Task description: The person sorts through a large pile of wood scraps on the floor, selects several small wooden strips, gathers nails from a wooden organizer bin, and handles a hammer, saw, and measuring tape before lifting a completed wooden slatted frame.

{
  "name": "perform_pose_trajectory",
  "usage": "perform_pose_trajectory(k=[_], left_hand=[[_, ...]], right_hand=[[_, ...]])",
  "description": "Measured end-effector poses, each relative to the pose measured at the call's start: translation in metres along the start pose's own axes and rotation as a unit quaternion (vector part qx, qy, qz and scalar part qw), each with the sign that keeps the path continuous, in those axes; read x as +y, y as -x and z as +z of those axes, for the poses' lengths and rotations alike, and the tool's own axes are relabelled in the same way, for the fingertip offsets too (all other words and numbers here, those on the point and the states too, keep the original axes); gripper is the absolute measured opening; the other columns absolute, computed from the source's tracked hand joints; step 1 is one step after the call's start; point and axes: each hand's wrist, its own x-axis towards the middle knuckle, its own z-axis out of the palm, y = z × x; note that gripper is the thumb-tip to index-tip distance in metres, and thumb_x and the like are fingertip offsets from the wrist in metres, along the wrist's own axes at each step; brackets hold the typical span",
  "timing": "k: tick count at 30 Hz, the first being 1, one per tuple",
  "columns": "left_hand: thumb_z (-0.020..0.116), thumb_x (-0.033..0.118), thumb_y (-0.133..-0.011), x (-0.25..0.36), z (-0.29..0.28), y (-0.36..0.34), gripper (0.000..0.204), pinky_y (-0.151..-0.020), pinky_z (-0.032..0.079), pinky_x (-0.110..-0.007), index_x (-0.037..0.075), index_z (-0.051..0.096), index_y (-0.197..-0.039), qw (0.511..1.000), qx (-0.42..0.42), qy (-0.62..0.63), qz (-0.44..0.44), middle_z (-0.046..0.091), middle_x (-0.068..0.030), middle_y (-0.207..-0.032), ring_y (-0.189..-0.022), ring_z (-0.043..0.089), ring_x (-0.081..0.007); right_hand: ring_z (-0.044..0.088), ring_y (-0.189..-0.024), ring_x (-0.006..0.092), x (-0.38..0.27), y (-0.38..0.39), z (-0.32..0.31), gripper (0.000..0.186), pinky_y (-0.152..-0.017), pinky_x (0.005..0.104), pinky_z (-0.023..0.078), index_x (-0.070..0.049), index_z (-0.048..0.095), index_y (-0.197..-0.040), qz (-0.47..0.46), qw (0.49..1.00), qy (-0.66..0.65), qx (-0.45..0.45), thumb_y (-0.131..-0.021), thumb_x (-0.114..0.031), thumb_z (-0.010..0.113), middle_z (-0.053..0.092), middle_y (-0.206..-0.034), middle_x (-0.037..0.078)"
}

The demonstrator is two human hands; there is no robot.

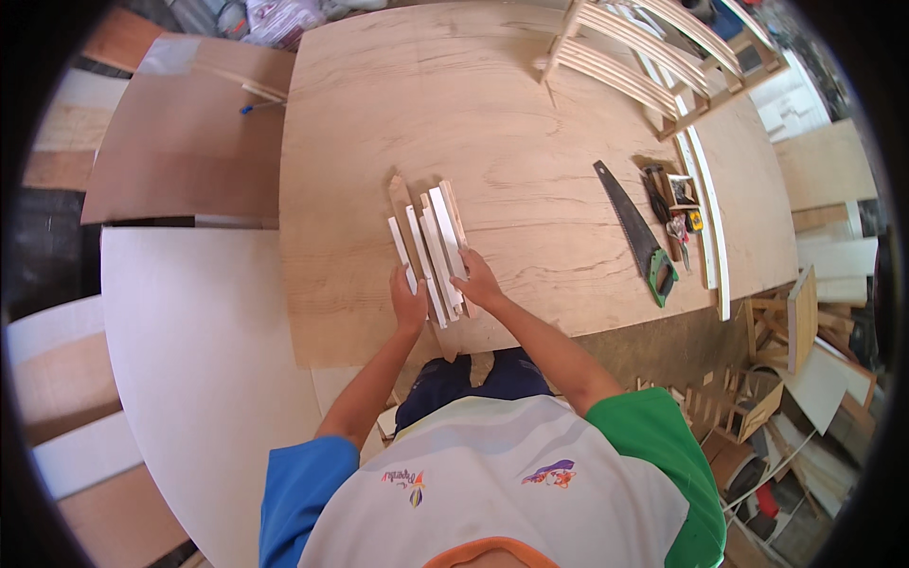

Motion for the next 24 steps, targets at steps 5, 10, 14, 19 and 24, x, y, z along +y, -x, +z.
perform_pose_trajectory(k=[5,10,14,19,24], left_hand=[[0.058,0.000,-0.083,0.060,0.011,0.024,0.032,-0.092,0.045,-0.033,0.001,0.055,-0.115,0.985,-0.106,0.133,0.006,0.055,-0.0119,-0.118,-0.109,0.054,-0.0215],[0.057,0.004,-0.088,0.103,0.079,0.050,0.021,-0.078,0.048,-0.028,0.002,0.057,-0.109,0.926,-0.334,0.177,0.022,0.063,-0.0071,-0.096,-0.089,0.060,-0.0161],[0.056,0.005,-0.089,0.154,0.129,0.088,0.015,-0.069,0.049,-0.026,0.000,0.058,-0.103,0.843,-0.490,0.216,-0.046,0.064,-0.0072,-0.088,-0.077,0.061,-0.0129],[0.055,0.006,-0.090,0.219,0.195,0.161,0.012,-0.068,0.049,-0.025,0.000,0.058,-0.101,0.755,-0.634,0.156,-0.059,0.064,-0.0069,-0.086,-0.074,0.061,-0.0124],[0.054,0.006,-0.091,0.279,0.266,0.275,0.012,-0.070,0.051,-0.026,0.000,0.058,-0.100,0.668,-0.733,0.123,-0.025,0.064,-0.0078,-0.085,-0.074,0.061,-0.0137]], right_hand=[[0.048,-0.119,0.0313,-0.017,0.036,-0.050,0.047,-0.097,0.0391,0.042,-0.004,0.055,-0.119,0.053,0.995,-0.056,0.061,-0.076,-0.016,0.069,0.051,-0.127,0.019],[0.064,-0.089,0.0219,0.010,0.106,-0.107,0.027,-0.075,0.0326,0.052,-0.001,0.062,-0.104,0.124,0.963,-0.169,0.172,-0.079,-0.010,0.065,0.065,-0.099,0.014],[0.066,-0.076,0.0180,0.038,0.185,-0.143,0.023,-0.070,0.0307,0.052,0.001,0.063,-0.100,0.179,0.921,-0.213,0.272,-0.080,-0.008,0.063,0.068,-0.082,0.013],[0.065,-0.074,0.0146,0.059,0.298,-0.186,0.020,-0.067,0.0293,0.052,0.002,0.063,-0.100,0.228,0.834,-0.272,0.422,-0.082,-0.006,0.060,0.067,-0.080,0.011],[0.064,-0.076,0.0128,0.083,0.430,-0.216,0.018,-0.070,0.0268,0.053,0.003,0.062,-0.102,0.242,0.696,-0.361,0.572,-0.085,-0.002,0.058,0.066,-0.085,0.008]])
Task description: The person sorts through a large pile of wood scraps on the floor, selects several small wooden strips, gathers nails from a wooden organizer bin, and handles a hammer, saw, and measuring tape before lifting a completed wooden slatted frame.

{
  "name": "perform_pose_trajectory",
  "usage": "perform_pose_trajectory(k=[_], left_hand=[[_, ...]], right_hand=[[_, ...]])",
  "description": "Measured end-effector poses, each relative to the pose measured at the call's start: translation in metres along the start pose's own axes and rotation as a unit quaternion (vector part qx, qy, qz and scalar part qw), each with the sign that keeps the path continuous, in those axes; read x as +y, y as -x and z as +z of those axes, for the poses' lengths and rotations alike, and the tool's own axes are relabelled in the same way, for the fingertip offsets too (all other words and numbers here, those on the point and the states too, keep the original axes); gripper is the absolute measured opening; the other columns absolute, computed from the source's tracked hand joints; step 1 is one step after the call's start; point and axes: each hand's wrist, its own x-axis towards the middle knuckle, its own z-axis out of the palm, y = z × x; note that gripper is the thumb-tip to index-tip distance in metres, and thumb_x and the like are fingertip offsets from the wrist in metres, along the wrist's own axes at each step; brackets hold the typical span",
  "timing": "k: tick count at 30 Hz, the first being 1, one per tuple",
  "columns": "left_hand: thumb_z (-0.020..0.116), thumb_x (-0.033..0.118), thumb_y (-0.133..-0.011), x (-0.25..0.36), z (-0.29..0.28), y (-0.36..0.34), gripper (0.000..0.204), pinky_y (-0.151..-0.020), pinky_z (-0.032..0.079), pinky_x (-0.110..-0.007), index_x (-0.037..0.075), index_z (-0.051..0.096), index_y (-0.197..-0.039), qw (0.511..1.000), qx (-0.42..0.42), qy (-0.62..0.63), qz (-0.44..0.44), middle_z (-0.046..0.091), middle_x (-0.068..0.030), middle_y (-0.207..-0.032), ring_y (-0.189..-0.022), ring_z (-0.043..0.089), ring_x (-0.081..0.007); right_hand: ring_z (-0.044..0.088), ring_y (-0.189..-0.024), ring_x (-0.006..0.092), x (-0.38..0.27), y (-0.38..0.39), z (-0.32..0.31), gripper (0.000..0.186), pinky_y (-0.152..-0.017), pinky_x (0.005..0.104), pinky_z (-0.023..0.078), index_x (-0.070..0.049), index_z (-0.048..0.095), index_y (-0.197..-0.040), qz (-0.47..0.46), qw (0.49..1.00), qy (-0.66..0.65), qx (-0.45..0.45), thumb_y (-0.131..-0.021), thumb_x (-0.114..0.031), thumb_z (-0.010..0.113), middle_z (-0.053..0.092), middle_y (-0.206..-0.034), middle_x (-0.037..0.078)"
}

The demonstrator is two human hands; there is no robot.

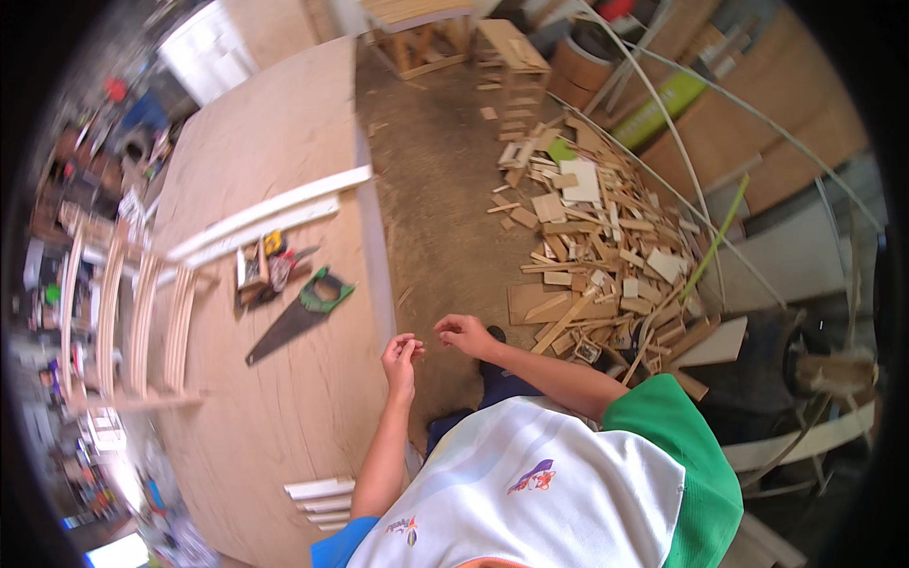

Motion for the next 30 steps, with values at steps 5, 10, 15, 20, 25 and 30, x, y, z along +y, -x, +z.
perform_pose_trajectory(k=[5,10,15,20,25,30], left_hand=[[0.055,0.008,-0.091,0.013,0.126,-0.060,0.012,-0.071,0.051,-0.027,0.002,0.058,-0.100,0.991,-0.124,-0.041,-0.026,0.064,-0.0085,-0.087,-0.076,0.062,-0.0150],[0.055,0.010,-0.091,0.020,0.222,-0.094,0.013,-0.071,0.050,-0.027,0.002,0.059,-0.101,0.963,-0.236,-0.115,-0.064,0.064,-0.0083,-0.088,-0.077,0.062,-0.0149],[0.056,0.010,-0.090,0.017,0.283,-0.128,0.015,-0.072,0.049,-0.027,0.002,0.059,-0.102,0.935,-0.313,-0.141,-0.087,0.064,-0.0081,-0.087,-0.077,0.062,-0.0150],[0.055,0.010,-0.091,0.010,0.332,-0.160,0.013,-0.070,0.048,-0.025,0.003,0.060,-0.101,0.909,-0.361,-0.167,-0.127,0.065,-0.0069,-0.086,-0.075,0.061,-0.0131],[0.055,0.011,-0.092,0.003,0.372,-0.207,0.014,-0.071,0.048,-0.026,0.003,0.060,-0.101,0.880,-0.417,-0.168,-0.156,0.065,-0.0072,-0.086,-0.076,0.061,-0.0137],[0.055,0.012,-0.091,0.003,0.413,-0.278,0.014,-0.071,0.049,-0.026,0.004,0.060,-0.102,0.849,-0.456,-0.199,-0.177,0.065,-0.0084,-0.086,-0.077,0.062,-0.0150]], right_hand=[[0.062,-0.077,0.0126,0.015,-0.007,-0.135,0.018,-0.071,0.0267,0.052,0.003,0.061,-0.102,0.002,0.989,-0.063,0.134,-0.085,-0.003,0.058,0.065,-0.085,0.007],[0.062,-0.078,0.0133,0.005,0.003,-0.225,0.018,-0.071,0.0265,0.052,0.002,0.060,-0.103,0.013,0.958,-0.110,0.263,-0.086,-0.004,0.057,0.064,-0.087,0.007],[0.063,-0.075,0.0139,-0.003,0.014,-0.267,0.018,-0.067,0.0262,0.051,0.000,0.061,-0.100,-0.019,0.926,-0.180,0.332,-0.084,-0.007,0.058,0.065,-0.086,0.007],[0.064,-0.076,0.0143,0.008,0.024,-0.294,0.017,-0.069,0.0261,0.051,0.000,0.061,-0.101,0.002,0.880,-0.217,0.422,-0.085,-0.008,0.059,0.066,-0.087,0.007],[0.064,-0.077,0.0162,0.016,0.014,-0.316,0.020,-0.072,0.0277,0.052,0.000,0.059,-0.106,0.035,0.845,-0.245,0.474,-0.088,-0.010,0.057,0.066,-0.090,0.010],[0.065,-0.075,0.0165,0.007,-0.033,-0.344,0.021,-0.071,0.0277,0.053,0.000,0.060,-0.106,0.035,0.816,-0.256,0.517,-0.088,-0.010,0.057,0.066,-0.089,0.010]])
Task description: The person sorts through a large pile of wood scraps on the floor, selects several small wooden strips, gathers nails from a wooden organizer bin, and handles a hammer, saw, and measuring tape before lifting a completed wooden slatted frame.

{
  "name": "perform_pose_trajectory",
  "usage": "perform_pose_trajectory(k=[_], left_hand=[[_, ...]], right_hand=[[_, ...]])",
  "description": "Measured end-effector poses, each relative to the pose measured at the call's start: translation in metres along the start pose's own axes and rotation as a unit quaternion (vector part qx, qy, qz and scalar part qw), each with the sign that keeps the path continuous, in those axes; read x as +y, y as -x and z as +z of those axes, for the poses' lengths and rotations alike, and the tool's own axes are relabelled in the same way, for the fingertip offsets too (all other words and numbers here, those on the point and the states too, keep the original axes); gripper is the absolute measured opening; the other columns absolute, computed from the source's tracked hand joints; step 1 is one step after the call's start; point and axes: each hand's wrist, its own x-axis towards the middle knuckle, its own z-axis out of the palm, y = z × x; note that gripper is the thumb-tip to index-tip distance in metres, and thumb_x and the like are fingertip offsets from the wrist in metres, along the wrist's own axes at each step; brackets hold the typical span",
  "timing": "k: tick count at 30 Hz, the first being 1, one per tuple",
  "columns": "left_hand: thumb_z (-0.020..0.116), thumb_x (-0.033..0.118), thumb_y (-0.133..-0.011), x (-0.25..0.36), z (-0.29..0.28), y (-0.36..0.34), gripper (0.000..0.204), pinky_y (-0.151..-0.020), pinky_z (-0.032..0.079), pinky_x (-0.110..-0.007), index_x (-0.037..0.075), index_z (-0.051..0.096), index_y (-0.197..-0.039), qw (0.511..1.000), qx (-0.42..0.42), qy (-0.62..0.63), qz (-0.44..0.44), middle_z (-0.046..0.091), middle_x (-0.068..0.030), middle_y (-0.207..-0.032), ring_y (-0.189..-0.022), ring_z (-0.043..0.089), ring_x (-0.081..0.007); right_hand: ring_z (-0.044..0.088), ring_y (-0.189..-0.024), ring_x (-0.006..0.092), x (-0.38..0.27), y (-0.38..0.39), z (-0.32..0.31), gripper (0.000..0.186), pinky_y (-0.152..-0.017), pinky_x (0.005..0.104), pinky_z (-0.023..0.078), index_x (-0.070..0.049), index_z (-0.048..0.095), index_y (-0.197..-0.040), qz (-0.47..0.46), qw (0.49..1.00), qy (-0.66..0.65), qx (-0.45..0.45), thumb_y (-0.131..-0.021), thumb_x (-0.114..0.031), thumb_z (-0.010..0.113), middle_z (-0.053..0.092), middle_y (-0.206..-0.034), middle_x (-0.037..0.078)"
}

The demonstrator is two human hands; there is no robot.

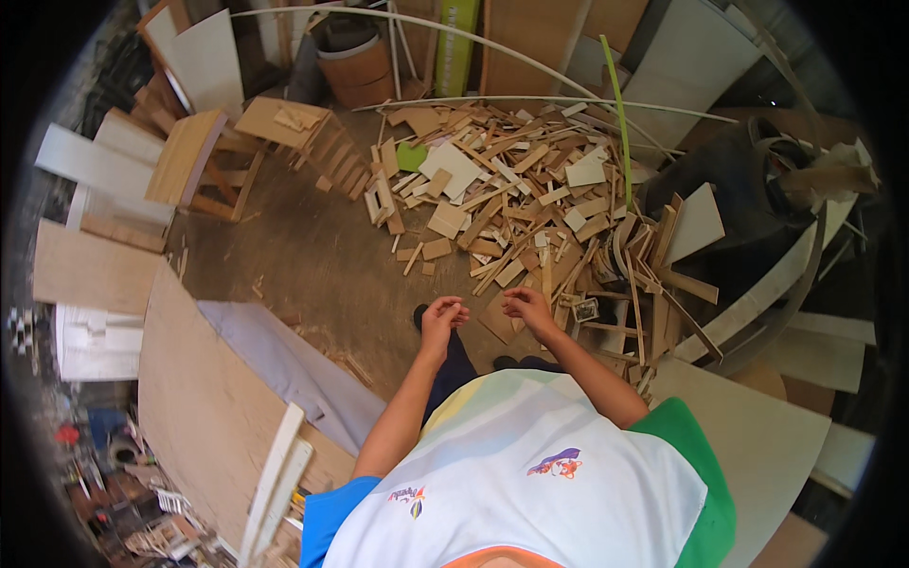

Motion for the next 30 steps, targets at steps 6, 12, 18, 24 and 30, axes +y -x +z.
perform_pose_trajectory(k=[6,12,18,24,30], left_hand=[[0.054,0.011,-0.091,0.054,-0.072,-0.075,0.014,-0.069,0.048,-0.027,0.004,0.060,-0.102,0.999,-0.012,-0.015,-0.026,0.066,-0.0061,-0.086,-0.075,0.063,-0.0143],[0.057,0.015,-0.091,0.109,-0.129,-0.138,0.016,-0.069,0.049,-0.027,0.004,0.059,-0.103,0.998,-0.024,-0.021,-0.055,0.065,-0.0077,-0.088,-0.075,0.062,-0.0155],[0.055,0.015,-0.091,0.127,-0.135,-0.187,0.016,-0.070,0.048,-0.027,0.004,0.060,-0.102,0.991,-0.064,-0.074,-0.088,0.065,-0.0061,-0.088,-0.076,0.062,-0.0140],[0.054,0.017,-0.091,0.120,-0.098,-0.221,0.017,-0.071,0.048,-0.027,0.005,0.061,-0.102,0.975,-0.136,-0.107,-0.139,0.066,-0.0058,-0.088,-0.077,0.062,-0.0138],[0.054,0.017,-0.092,0.116,-0.059,-0.255,0.018,-0.068,0.047,-0.026,0.005,0.062,-0.101,0.960,-0.178,-0.144,-0.162,0.065,-0.0057,-0.087,-0.076,0.061,-0.0134]], right_hand=[[0.065,-0.077,0.0158,-0.021,-0.066,0.099,0.021,-0.069,0.0272,0.053,0.000,0.061,-0.105,-0.012,0.999,0.036,-0.013,-0.087,-0.010,0.058,0.066,-0.089,0.010],[0.064,-0.079,0.0145,-0.038,-0.123,0.184,0.023,-0.070,0.0275,0.052,0.003,0.061,-0.104,-0.122,0.978,0.158,-0.061,-0.086,-0.011,0.061,0.066,-0.086,0.009],[0.063,-0.080,0.0154,-0.068,-0.131,0.205,0.024,-0.071,0.0293,0.050,0.000,0.064,-0.101,-0.072,0.992,0.106,-0.021,-0.081,-0.012,0.064,0.066,-0.087,0.009],[0.063,-0.074,0.0141,-0.044,-0.132,0.158,0.022,-0.068,0.0276,0.051,0.000,0.062,-0.104,-0.001,0.999,0.017,0.050,-0.084,-0.010,0.061,0.065,-0.086,0.008],[0.063,-0.073,0.0133,-0.047,-0.142,0.118,0.019,-0.063,0.0248,0.050,0.000,0.061,-0.103,0.047,0.991,-0.026,0.119,-0.086,-0.008,0.059,0.065,-0.087,0.008]])
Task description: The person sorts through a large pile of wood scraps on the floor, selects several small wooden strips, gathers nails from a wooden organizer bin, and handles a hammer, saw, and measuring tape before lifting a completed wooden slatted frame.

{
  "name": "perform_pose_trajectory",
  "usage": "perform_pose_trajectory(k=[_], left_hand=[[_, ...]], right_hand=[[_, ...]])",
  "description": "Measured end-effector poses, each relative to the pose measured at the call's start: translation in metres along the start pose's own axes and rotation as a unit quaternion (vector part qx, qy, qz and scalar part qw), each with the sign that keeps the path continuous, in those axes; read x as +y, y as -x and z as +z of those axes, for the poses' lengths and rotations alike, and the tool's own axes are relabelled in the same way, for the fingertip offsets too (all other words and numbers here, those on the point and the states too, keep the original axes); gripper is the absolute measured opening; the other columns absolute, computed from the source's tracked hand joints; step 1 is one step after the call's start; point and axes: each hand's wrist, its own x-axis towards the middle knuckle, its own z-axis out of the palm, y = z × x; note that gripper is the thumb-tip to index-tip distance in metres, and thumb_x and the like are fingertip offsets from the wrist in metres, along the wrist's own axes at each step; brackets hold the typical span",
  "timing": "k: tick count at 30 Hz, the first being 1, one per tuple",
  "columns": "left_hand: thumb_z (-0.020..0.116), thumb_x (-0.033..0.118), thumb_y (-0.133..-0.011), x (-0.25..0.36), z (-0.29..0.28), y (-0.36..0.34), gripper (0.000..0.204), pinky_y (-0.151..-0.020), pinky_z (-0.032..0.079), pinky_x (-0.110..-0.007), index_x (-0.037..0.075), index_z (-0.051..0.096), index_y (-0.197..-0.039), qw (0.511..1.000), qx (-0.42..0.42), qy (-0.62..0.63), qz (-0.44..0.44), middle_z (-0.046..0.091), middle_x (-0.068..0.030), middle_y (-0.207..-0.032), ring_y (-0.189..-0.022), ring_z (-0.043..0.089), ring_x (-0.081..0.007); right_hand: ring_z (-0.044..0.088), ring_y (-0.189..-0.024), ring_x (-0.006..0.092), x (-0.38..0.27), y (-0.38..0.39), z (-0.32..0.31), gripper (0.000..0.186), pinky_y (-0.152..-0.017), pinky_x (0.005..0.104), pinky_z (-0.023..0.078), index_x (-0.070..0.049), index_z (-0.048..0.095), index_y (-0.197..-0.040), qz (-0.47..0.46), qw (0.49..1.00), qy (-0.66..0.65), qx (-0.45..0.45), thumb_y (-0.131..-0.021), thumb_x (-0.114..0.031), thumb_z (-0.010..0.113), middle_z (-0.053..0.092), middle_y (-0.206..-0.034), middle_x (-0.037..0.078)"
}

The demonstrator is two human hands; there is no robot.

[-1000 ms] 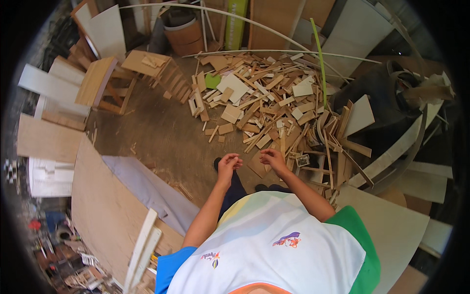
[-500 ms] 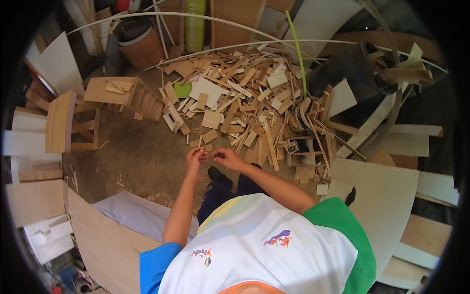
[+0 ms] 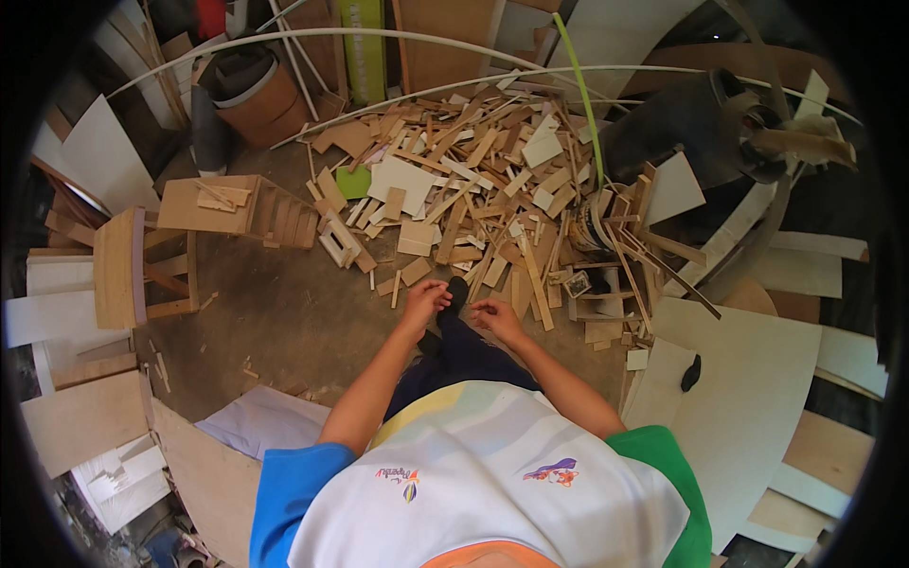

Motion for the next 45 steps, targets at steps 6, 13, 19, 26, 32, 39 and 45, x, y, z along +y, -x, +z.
perform_pose_trajectory(k=[6,13,19,26,32,39,45], left_hand=[[0.054,0.017,-0.092,0.019,-0.003,-0.037,0.018,-0.068,0.047,-0.026,0.004,0.061,-0.102,0.999,0.001,-0.037,-0.010,0.065,-0.0058,-0.086,-0.076,0.061,-0.0134],[0.054,0.016,-0.091,0.039,-0.004,-0.065,0.017,-0.070,0.048,-0.026,0.003,0.059,-0.100,0.998,0.028,-0.053,-0.015,0.064,-0.0067,-0.086,-0.077,0.061,-0.0140],[0.054,0.015,-0.091,0.057,0.011,-0.094,0.017,-0.069,0.048,-0.026,0.003,0.059,-0.100,0.995,0.002,-0.094,-0.012,0.063,-0.0067,-0.085,-0.074,0.059,-0.0131],[0.055,0.017,-0.090,0.083,0.009,-0.146,0.017,-0.068,0.046,-0.026,0.004,0.061,-0.099,0.992,-0.030,-0.121,-0.033,0.064,-0.0053,-0.084,-0.075,0.060,-0.0127],[0.053,0.016,-0.091,0.104,-0.014,-0.238,0.018,-0.068,0.046,-0.026,0.003,0.061,-0.101,0.991,-0.031,-0.116,-0.060,0.064,-0.0058,-0.084,-0.074,0.061,-0.0132],[0.052,0.017,-0.089,0.108,-0.070,-0.393,0.021,-0.068,0.046,-0.028,0.004,0.060,-0.104,0.991,-0.026,-0.108,-0.070,0.065,-0.0070,-0.085,-0.073,0.062,-0.0141],[0.052,0.016,-0.088,0.076,-0.147,-0.545,0.028,-0.068,0.046,-0.027,0.006,0.059,-0.113,0.993,-0.031,-0.101,-0.051,0.065,-0.0071,-0.085,-0.072,0.061,-0.0139]], right_hand=[[0.065,-0.077,0.0146,-0.012,-0.052,-0.014,0.020,-0.069,0.0260,0.052,0.000,0.060,-0.106,-0.002,0.999,-0.008,-0.032,-0.089,-0.008,0.054,0.066,-0.091,0.009],[0.061,-0.071,0.0126,-0.064,-0.102,-0.014,0.018,-0.065,0.0257,0.050,0.001,0.061,-0.101,-0.028,0.999,0.017,-0.035,-0.085,-0.007,0.059,0.064,-0.083,0.006],[0.062,-0.073,0.0126,-0.054,-0.139,-0.029,0.017,-0.066,0.0254,0.050,0.002,0.063,-0.100,-0.074,0.997,0.026,-0.002,-0.084,-0.007,0.061,0.064,-0.081,0.006],[0.062,-0.076,0.0141,-0.059,-0.157,-0.045,0.019,-0.069,0.0255,0.051,0.003,0.062,-0.103,-0.021,0.999,-0.028,0.037,-0.085,-0.005,0.060,0.065,-0.086,0.008],[0.062,-0.077,0.0135,-0.069,-0.191,-0.062,0.019,-0.069,0.0257,0.050,0.003,0.060,-0.104,0.016,0.995,-0.054,0.078,-0.086,-0.003,0.056,0.065,-0.087,0.008],[0.061,-0.071,0.0132,0.005,-0.331,-0.036,0.018,-0.064,0.0257,0.050,0.002,0.061,-0.101,0.075,0.990,-0.071,0.092,-0.085,-0.002,0.056,0.065,-0.082,0.007],[0.065,-0.070,0.0189,0.060,-0.532,0.002,0.016,-0.064,0.0320,0.050,-0.003,0.064,-0.096,0.005,0.991,0.065,0.112,-0.082,-0.011,0.060,0.066,-0.077,0.011]])
